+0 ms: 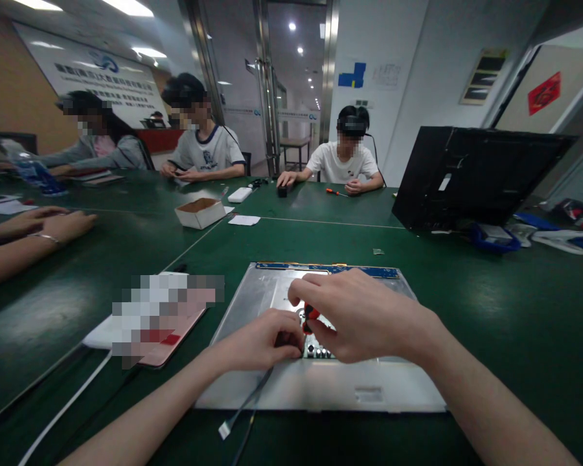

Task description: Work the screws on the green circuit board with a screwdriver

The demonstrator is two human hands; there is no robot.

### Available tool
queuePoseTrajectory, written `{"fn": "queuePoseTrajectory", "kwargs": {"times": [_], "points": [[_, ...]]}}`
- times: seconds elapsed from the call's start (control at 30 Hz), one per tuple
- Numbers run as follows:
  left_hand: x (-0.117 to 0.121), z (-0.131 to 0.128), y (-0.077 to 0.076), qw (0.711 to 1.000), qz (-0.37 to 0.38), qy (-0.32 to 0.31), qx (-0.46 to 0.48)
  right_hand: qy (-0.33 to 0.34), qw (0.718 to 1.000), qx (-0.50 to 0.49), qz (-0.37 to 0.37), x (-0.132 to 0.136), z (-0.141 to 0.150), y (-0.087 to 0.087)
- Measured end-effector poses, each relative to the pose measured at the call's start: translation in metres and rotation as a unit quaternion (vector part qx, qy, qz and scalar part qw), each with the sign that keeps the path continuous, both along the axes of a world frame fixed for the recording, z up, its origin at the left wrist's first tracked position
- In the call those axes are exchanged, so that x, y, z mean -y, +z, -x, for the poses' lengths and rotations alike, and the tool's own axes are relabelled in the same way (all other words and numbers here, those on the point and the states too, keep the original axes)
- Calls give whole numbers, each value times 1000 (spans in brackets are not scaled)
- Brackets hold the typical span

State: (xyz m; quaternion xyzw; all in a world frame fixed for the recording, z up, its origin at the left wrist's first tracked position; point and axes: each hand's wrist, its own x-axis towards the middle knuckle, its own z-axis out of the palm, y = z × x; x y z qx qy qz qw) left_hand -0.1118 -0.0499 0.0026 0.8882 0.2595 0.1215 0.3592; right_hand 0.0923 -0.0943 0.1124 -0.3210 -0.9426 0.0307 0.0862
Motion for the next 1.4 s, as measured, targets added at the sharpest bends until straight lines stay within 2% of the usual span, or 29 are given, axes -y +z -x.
{"fn": "queuePoseTrajectory", "kwargs": {"times": [0.27, 0.53, 0.77, 1.03, 1.27, 1.4], "points": [[1, 0, 2, 1000, 14, 2, -11, -43, 999, 33, 1, -2, 2, 2], [1, 1, -2, 1000, 4, -1, 1, 12, 1000, -2, 6, 1, 1, 1], [2, 1, 3, 1000, -10, 1, -8, -25, 1000, 17, 1, 0, 2, 1], [2, 0, -1, 1000, -14, 0, 6, 22, 999, -4, -23, 3, 0, 0], [3, 0, 2, 1000, -3, 8, -9, -14, 999, 6, -30, 0, 2, -1], [2, 0, 2, 1000, -1, 5, -7, -5, 999, -3, -31, 1, 2, -1]]}}
